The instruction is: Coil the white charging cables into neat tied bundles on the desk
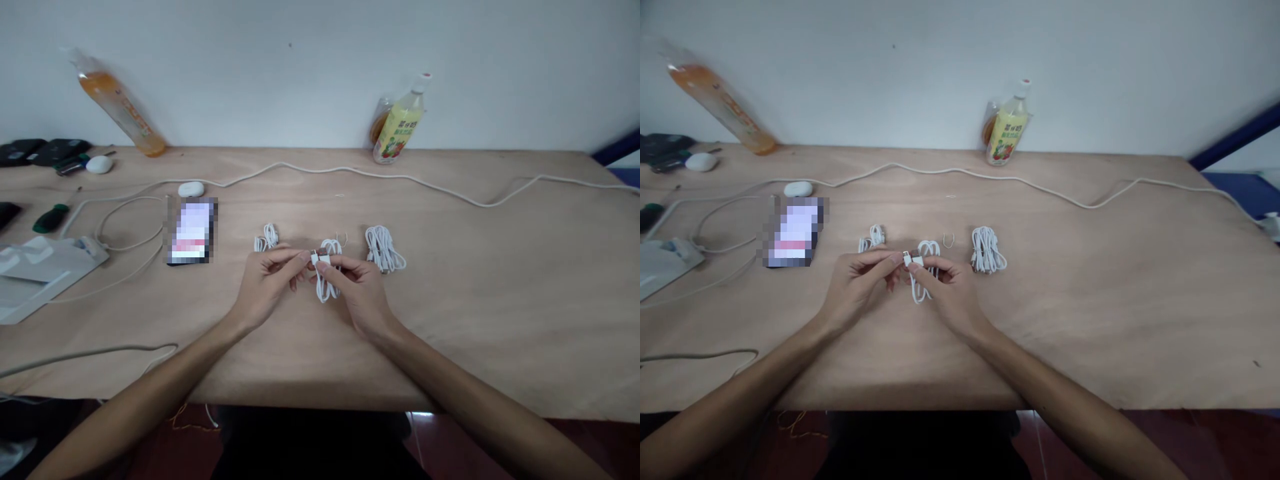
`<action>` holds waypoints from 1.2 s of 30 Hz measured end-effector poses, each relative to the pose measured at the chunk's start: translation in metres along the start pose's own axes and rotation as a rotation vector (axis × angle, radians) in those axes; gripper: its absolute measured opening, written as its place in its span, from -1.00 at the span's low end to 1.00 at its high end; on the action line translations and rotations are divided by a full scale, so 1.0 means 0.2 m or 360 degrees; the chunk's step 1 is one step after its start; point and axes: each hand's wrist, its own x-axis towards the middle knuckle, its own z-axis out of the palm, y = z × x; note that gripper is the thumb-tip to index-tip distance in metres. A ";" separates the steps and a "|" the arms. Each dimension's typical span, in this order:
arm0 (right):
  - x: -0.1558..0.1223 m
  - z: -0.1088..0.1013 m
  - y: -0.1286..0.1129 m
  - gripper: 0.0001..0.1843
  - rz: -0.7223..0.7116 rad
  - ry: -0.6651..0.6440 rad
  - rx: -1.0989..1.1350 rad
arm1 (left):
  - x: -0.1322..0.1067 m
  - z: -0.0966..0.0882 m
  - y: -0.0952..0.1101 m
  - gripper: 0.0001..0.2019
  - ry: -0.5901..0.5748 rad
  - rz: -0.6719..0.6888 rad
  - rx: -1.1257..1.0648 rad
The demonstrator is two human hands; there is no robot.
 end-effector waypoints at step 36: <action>0.00 0.01 0.00 -0.84 -0.0028 0.0009 0.0033 | 0.00 0.02 0.02 -0.84 -0.0007 -0.0005 0.0035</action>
